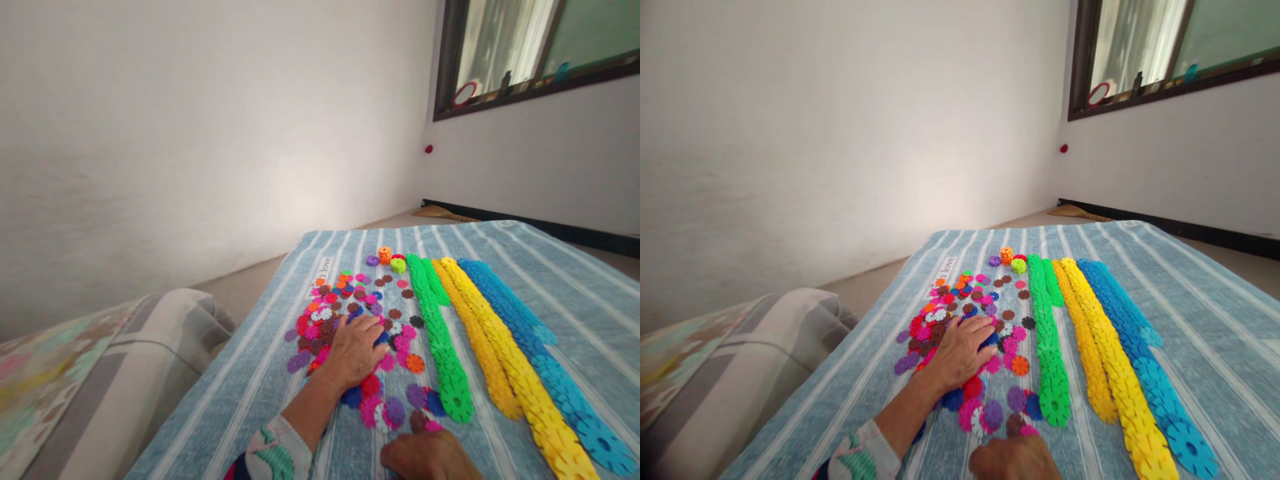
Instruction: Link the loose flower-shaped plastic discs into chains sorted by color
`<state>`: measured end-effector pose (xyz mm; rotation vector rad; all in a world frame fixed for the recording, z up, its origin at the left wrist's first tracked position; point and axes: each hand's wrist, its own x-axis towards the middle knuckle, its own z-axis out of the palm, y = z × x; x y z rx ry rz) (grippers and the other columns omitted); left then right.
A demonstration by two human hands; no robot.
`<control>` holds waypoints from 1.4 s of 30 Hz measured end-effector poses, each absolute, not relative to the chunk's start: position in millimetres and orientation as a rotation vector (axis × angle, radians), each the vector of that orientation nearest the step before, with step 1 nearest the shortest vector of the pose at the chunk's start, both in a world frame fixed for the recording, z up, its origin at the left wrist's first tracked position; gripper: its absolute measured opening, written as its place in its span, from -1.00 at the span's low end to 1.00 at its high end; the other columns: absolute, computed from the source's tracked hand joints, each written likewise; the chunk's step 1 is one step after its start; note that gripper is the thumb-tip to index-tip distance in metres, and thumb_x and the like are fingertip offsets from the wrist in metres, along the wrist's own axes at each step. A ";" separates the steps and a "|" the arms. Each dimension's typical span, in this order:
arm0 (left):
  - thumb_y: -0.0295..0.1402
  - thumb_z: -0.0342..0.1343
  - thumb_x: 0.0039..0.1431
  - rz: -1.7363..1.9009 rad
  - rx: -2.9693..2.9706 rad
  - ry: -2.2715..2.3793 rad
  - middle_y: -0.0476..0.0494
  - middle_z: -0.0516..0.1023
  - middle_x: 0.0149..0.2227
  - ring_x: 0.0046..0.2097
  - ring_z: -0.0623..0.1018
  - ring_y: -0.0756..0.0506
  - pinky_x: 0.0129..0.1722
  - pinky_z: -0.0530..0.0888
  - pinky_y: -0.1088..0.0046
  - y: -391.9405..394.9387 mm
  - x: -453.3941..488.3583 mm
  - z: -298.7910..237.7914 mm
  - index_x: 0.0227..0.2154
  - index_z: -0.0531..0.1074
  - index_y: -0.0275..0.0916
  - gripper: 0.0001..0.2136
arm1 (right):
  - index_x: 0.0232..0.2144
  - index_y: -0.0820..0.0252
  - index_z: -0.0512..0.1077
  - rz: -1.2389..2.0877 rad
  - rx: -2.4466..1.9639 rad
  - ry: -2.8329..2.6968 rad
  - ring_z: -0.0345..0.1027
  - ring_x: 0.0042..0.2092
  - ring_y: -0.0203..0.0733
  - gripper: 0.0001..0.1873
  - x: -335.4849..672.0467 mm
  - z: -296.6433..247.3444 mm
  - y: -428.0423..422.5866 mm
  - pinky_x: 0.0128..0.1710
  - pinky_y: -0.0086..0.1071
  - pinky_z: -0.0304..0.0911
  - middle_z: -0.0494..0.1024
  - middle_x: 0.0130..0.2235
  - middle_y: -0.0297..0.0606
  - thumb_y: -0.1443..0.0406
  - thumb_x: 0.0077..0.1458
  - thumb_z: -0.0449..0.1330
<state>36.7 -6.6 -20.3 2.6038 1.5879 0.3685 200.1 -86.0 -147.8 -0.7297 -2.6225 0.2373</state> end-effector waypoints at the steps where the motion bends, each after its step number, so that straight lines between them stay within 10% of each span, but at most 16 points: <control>1: -0.22 0.08 0.24 0.387 2.590 1.656 -0.13 0.48 0.12 0.15 0.40 -0.22 0.17 0.20 -0.10 -5.6 35.3 -19.3 -0.09 0.47 -0.14 -0.76 | -0.54 0.10 0.20 0.260 -0.750 -2.626 0.20 -0.59 -0.35 -0.66 200.7 -144.8 -87.0 -0.29 -0.48 0.18 0.42 -0.58 -0.53 0.07 0.15 0.11; 9: -0.31 0.12 0.19 0.532 2.707 1.473 -0.19 0.44 0.15 0.22 0.33 -0.20 0.21 0.26 0.12 1.0 37.3 -24.5 0.02 0.42 -0.21 -0.67 | -0.58 0.13 0.18 0.382 -0.911 -2.731 0.20 -0.59 -0.35 -0.70 197.1 -104.8 -93.1 -0.30 -0.47 0.18 0.48 -0.55 -0.50 0.20 -0.01 0.23; 42: -0.22 0.02 0.27 0.311 2.723 1.631 -0.20 0.49 0.08 0.19 0.35 -0.27 0.21 0.12 -0.13 -16.0 58.3 -24.6 0.06 0.32 -0.16 -0.67 | -0.55 0.11 0.24 0.444 -0.886 -2.642 0.28 -0.47 -0.29 -0.76 207.7 -118.0 -91.8 -0.15 -0.43 0.20 0.43 -0.54 -0.45 0.21 0.12 0.11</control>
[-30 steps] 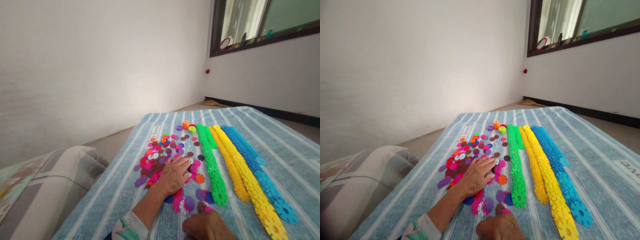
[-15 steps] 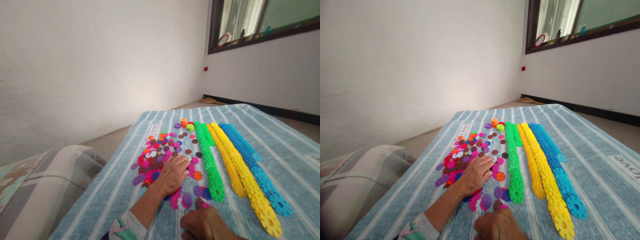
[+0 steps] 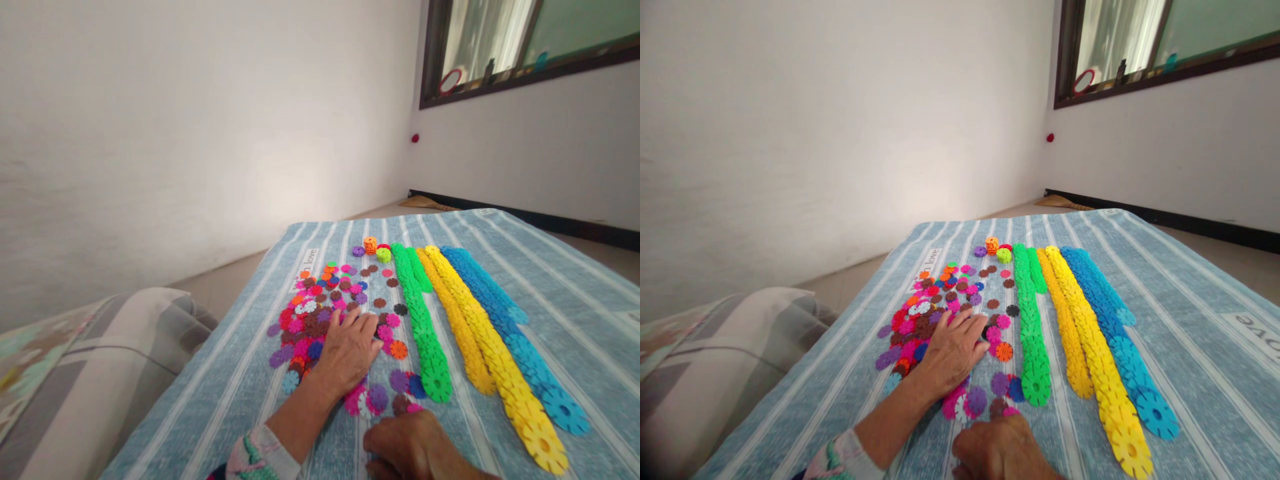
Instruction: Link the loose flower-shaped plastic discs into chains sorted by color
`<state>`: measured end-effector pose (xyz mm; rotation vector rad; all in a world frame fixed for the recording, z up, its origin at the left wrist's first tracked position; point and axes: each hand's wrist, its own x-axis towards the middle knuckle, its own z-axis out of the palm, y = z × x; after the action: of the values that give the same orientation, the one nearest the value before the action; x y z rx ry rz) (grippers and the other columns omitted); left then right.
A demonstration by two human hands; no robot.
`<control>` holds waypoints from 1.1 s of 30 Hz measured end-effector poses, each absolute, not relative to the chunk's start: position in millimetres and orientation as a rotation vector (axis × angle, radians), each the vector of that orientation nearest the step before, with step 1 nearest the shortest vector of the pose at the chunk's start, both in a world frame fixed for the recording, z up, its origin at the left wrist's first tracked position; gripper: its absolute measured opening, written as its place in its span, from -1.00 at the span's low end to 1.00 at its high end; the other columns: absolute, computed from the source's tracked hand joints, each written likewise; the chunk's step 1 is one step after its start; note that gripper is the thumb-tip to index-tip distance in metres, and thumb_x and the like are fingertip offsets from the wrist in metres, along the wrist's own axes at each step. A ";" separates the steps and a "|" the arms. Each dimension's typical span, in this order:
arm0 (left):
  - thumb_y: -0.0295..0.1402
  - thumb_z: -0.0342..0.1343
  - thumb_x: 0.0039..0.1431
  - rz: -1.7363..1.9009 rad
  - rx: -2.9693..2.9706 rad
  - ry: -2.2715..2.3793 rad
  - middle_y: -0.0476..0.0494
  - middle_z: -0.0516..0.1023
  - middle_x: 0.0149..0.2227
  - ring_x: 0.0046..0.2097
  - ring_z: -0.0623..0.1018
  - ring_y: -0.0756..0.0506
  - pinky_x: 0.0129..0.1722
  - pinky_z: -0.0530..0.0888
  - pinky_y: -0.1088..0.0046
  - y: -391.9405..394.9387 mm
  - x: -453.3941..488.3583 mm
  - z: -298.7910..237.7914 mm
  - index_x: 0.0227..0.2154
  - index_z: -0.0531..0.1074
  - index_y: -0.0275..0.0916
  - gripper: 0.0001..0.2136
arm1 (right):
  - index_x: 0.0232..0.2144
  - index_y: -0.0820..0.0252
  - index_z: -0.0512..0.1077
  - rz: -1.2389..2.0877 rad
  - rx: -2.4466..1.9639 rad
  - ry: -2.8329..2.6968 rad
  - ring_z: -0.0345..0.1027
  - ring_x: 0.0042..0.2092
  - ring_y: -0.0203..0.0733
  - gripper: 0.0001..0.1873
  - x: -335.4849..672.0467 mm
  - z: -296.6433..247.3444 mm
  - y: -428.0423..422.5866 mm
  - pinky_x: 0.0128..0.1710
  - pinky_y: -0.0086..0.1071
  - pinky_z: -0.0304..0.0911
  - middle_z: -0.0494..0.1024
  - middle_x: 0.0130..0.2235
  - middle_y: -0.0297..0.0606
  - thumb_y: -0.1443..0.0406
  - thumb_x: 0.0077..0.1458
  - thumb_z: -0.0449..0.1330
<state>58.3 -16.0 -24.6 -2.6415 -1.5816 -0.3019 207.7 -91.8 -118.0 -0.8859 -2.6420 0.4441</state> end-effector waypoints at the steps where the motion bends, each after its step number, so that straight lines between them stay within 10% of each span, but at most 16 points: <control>1: -0.22 0.01 0.27 -0.296 -2.622 -1.594 -0.21 0.47 0.10 0.19 0.35 -0.27 0.20 0.13 -0.14 -17.0 59.0 -26.5 0.07 0.31 -0.16 -0.67 | -0.55 0.11 0.24 0.445 -0.887 -2.644 0.28 -0.47 -0.29 -0.76 206.6 -117.8 -91.8 -0.15 -0.42 0.20 0.43 -0.54 -0.46 0.21 0.11 0.12; 8: -0.23 0.02 0.26 -0.299 -2.635 -1.642 -0.27 0.35 0.20 0.21 0.32 -0.25 0.18 0.20 -0.06 -14.9 54.4 -24.1 0.07 0.32 -0.19 -0.66 | -0.52 0.11 0.26 0.449 -0.872 -2.682 0.30 -0.50 -0.30 -0.81 201.2 -108.0 -91.4 -0.28 -0.46 0.20 0.50 -0.49 -0.44 0.20 0.02 0.18; 15: -0.29 -0.02 0.25 -0.338 -2.731 -1.800 -0.14 0.57 -0.17 -0.11 0.53 -0.14 -0.07 0.43 0.32 -8.6 11.2 11.4 -0.17 0.45 -0.21 -0.79 | -0.53 0.13 0.26 0.487 -0.870 -2.644 0.38 -0.50 -0.26 -0.87 207.8 -84.2 -97.2 -0.24 -0.38 0.20 0.54 -0.49 -0.37 0.28 0.00 0.13; 33: -0.52 -0.01 0.12 -0.407 -2.593 -1.717 -0.19 0.51 -0.04 0.03 0.47 -0.14 0.07 0.40 0.29 17.1 -32.3 -4.2 -0.12 0.42 -0.22 -0.73 | -0.54 0.14 0.21 0.587 -0.906 -2.588 0.35 -0.48 -0.29 -0.84 213.9 -66.1 -105.8 -0.29 -0.41 0.14 0.49 -0.50 -0.39 0.34 0.07 0.07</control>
<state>-32.3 17.1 -4.2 -2.5933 -1.7167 -0.4065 213.9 -105.8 -66.1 -0.9062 -2.5881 0.5870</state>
